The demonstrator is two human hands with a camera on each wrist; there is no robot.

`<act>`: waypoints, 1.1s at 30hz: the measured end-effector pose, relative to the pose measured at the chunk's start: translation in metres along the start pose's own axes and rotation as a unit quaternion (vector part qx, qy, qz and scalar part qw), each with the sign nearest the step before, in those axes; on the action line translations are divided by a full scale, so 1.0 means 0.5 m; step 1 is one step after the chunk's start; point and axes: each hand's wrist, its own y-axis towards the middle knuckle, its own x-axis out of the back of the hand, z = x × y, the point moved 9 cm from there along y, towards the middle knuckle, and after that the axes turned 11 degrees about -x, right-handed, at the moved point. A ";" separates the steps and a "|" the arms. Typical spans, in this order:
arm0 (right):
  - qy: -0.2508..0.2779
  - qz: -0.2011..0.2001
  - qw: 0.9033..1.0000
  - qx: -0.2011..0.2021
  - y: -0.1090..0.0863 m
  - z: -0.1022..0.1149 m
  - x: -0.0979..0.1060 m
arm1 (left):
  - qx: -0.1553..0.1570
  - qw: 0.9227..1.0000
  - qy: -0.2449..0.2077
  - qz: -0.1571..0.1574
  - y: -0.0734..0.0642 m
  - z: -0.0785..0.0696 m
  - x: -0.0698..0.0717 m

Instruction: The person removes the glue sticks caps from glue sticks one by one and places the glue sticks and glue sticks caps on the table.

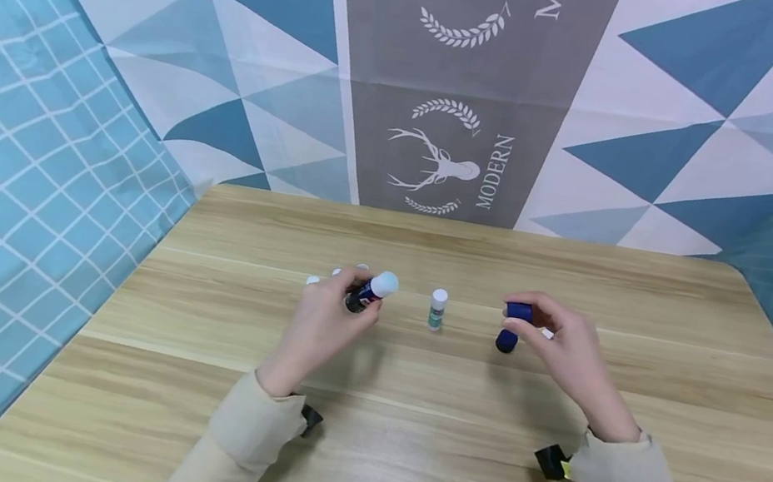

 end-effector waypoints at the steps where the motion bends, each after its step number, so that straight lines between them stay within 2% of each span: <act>1: -0.005 -0.002 1.000 -0.005 0.000 -0.005 0.002 | 0.003 1.000 0.002 0.001 -0.001 0.004 0.002; 4: -0.016 -0.009 1.000 -0.021 -0.002 -0.019 0.009 | 0.022 1.000 0.007 0.016 -0.003 0.017 0.007; 7: -0.022 -0.016 0.999 -0.028 -0.003 -0.030 0.013 | 0.056 0.997 0.013 0.047 -0.008 0.036 0.005; 10: -0.027 -0.017 0.999 -0.030 -0.004 -0.037 0.014 | 0.093 0.993 -0.005 0.074 -0.014 0.054 0.000; 15: -0.059 0.023 0.997 -0.047 -0.003 -0.057 -0.002 | 0.125 0.988 -0.016 0.093 -0.020 0.073 -0.001; 18: -0.085 0.054 0.993 -0.062 -0.001 -0.072 -0.014 | 0.126 0.986 0.012 0.108 -0.022 0.078 0.000; 20: -0.103 0.060 0.991 -0.065 0.000 -0.078 -0.017 | 0.129 0.984 0.025 0.122 -0.024 0.080 -0.002; 25: -0.129 0.051 0.988 -0.072 0.001 -0.092 -0.016 | 0.131 0.978 0.052 0.155 -0.030 0.087 -0.012; 30: -0.143 0.031 0.986 -0.077 0.001 -0.103 -0.012 | 0.124 0.975 0.070 0.170 -0.034 0.094 -0.021; 33: -0.161 0.037 0.983 -0.075 0.002 -0.109 -0.017 | 0.128 0.972 0.079 0.179 -0.038 0.100 -0.026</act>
